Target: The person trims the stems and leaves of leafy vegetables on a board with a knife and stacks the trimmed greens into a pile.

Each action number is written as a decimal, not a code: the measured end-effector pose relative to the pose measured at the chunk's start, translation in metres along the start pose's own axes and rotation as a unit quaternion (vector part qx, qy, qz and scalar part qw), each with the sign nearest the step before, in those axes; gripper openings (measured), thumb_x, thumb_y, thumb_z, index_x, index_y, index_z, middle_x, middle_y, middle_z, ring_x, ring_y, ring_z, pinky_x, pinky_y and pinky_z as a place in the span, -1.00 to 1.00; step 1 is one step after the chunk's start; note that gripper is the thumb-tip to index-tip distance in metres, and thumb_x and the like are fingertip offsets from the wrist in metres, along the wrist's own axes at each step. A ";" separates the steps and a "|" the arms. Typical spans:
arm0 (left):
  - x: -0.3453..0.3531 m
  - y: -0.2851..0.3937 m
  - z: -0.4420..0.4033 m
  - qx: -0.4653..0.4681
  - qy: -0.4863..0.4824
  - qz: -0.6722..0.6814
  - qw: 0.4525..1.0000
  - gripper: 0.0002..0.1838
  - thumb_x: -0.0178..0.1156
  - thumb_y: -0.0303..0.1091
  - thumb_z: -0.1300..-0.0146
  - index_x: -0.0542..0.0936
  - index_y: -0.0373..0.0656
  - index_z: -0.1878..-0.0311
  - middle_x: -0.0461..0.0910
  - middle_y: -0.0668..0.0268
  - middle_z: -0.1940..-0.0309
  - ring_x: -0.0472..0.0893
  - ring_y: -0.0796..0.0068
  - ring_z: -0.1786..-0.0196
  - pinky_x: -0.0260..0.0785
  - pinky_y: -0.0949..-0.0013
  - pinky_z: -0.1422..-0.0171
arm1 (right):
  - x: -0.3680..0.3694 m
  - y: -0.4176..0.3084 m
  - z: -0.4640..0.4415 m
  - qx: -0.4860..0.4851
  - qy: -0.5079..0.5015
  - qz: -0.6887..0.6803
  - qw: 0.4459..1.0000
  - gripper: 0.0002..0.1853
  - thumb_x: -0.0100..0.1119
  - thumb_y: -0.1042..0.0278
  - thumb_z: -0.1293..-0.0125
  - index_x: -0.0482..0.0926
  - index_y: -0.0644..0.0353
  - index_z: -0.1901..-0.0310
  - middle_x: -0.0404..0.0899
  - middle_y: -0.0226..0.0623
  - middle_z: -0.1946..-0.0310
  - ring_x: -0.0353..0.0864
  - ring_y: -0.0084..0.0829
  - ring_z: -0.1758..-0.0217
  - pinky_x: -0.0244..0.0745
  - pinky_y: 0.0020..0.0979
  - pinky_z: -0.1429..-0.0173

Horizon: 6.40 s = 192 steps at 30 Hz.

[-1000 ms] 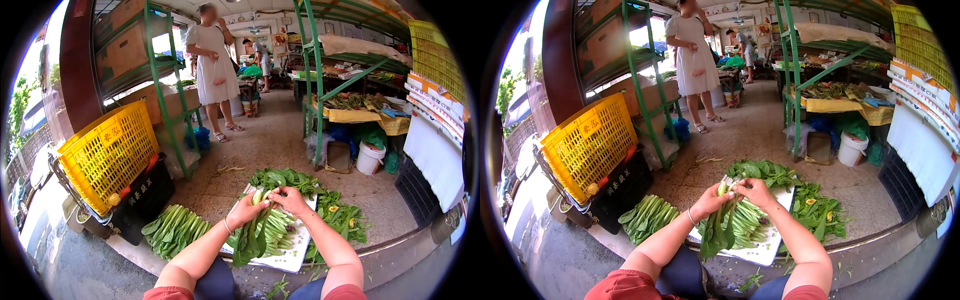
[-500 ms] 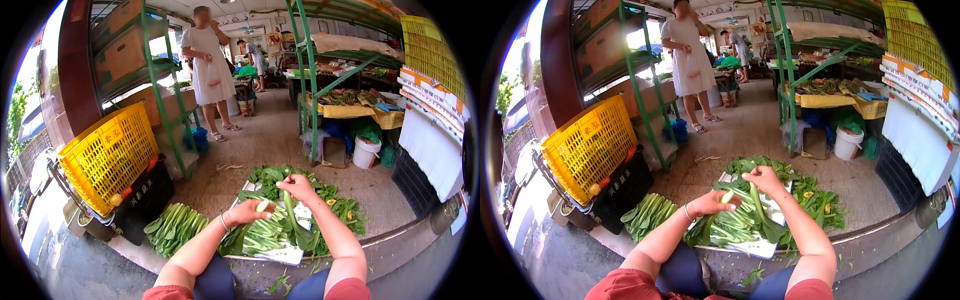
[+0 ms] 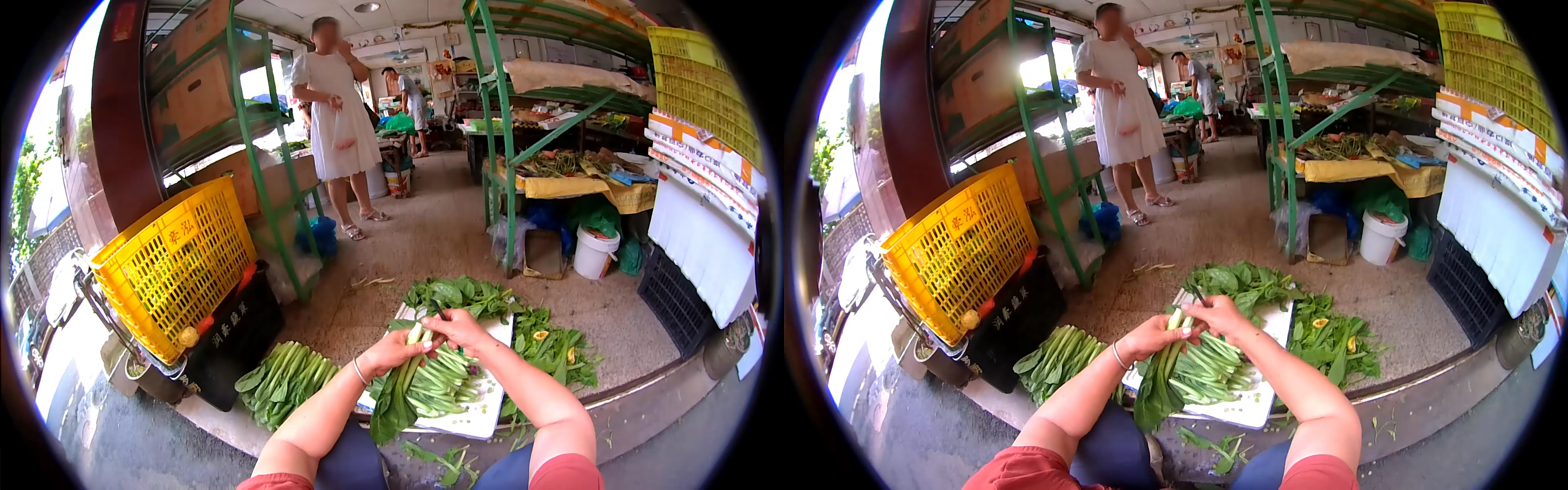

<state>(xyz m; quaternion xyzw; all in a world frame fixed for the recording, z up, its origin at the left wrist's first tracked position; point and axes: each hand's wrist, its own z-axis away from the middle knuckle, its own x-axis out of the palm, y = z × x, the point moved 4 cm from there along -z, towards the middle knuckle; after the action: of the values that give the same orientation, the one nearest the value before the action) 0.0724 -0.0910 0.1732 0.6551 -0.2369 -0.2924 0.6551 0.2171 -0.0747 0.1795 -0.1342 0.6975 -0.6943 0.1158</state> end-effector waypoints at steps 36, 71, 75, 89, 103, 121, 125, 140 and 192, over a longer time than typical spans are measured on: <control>-0.103 -0.102 -0.030 -0.094 0.299 -0.159 0.936 -0.82 0.29 -0.37 -0.04 0.57 -0.22 0.31 0.50 0.34 0.66 0.43 0.60 0.70 0.30 0.44 0.61 | -0.079 0.148 -0.027 0.094 0.102 0.578 0.804 -0.46 0.31 -0.09 0.13 0.58 0.05 0.12 0.45 -0.12 0.13 0.50 -0.17 0.08 0.42 -0.26 -0.03; -0.027 -0.030 -0.043 0.010 0.226 -0.006 0.974 -0.70 0.27 -0.37 -0.12 0.49 -0.21 0.09 0.54 0.43 0.40 0.48 0.66 0.38 0.39 0.52 0.32 | -0.027 0.029 -0.017 -0.040 0.012 -0.006 0.999 -0.60 -0.06 0.12 -0.34 0.42 0.18 -0.10 0.40 -0.55 0.51 0.24 -0.77 0.59 0.09 -0.73 0.60; -0.028 -0.030 -0.041 -0.030 0.192 0.015 0.981 -0.69 0.30 -0.38 -0.08 0.50 -0.23 0.11 0.54 0.40 0.46 0.49 0.64 0.45 0.38 0.52 0.40 | -0.036 0.039 -0.023 -0.012 -0.006 -0.028 1.000 -0.64 -0.04 0.14 -0.34 0.47 0.13 -0.07 0.22 -0.66 0.66 0.12 -0.78 0.65 0.01 -0.71 0.62; -0.092 -0.057 -0.027 0.012 0.325 -0.120 0.938 -0.84 0.19 -0.47 -0.15 0.47 -0.22 0.21 0.57 0.36 0.43 0.51 0.61 0.38 0.37 0.53 0.25 | -0.130 0.173 -0.017 0.278 0.154 0.157 0.935 -0.53 0.38 0.05 0.05 0.54 0.36 0.33 0.56 -0.30 0.53 0.48 -0.62 0.67 0.36 -0.60 0.61; -0.073 -0.052 -0.034 0.108 0.307 -0.412 0.851 -0.58 0.32 -0.28 0.11 0.55 -0.15 0.11 0.58 0.02 0.42 0.59 0.06 0.34 0.46 0.22 0.23 | -0.099 0.111 -0.040 0.037 0.123 0.340 0.931 -0.71 0.41 0.28 0.15 0.54 0.22 0.41 0.59 -0.30 0.43 0.55 -0.50 0.42 0.46 -0.50 0.24; -0.021 -0.001 -0.026 0.150 0.249 -0.042 0.956 -0.67 0.37 -0.45 0.03 0.45 -0.23 0.21 0.53 0.42 0.38 0.48 0.68 0.35 0.39 0.54 0.27 | -0.018 -0.008 -0.012 -0.114 -0.022 0.097 0.988 -0.58 0.07 0.04 -0.27 0.51 0.22 0.02 0.50 -0.43 0.44 0.41 -0.66 0.52 0.32 -0.63 0.47; -0.020 0.003 -0.022 0.123 0.247 -0.057 0.960 -0.67 0.37 -0.47 0.05 0.49 -0.22 0.21 0.54 0.42 0.37 0.50 0.66 0.35 0.40 0.52 0.27 | -0.019 -0.011 0.004 -0.041 -0.043 0.077 0.995 -0.58 -0.01 0.06 -0.32 0.47 0.15 -0.08 0.38 -0.55 0.59 0.24 -0.77 0.62 0.14 -0.69 0.57; -0.004 0.021 0.002 0.059 0.133 0.069 0.987 -0.71 0.37 -0.52 0.10 0.55 -0.19 0.25 0.58 0.38 0.40 0.55 0.56 0.38 0.43 0.48 0.22 | -0.009 -0.031 0.044 -0.060 -0.132 0.057 0.988 -0.55 0.06 0.21 -0.29 0.35 0.11 -0.20 0.29 -0.63 0.65 0.16 -0.78 0.63 0.07 -0.68 0.56; -0.032 -0.040 -0.035 -0.013 0.092 0.052 0.994 -0.48 0.39 -0.44 0.06 0.40 -0.25 0.01 0.52 0.36 0.27 0.51 0.58 0.23 0.42 0.47 0.16 | 0.000 0.045 -0.047 -0.146 0.073 0.160 0.974 -0.47 0.20 -0.06 -0.13 0.54 0.34 0.16 0.58 -0.17 0.25 0.53 -0.43 0.16 0.39 -0.42 0.03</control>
<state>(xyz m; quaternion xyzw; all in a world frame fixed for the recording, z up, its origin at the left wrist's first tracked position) 0.0712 -0.0424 0.1342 0.6577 -0.2056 -0.1990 0.6968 0.1994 -0.0312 0.1346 0.0142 0.8102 -0.5655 0.1534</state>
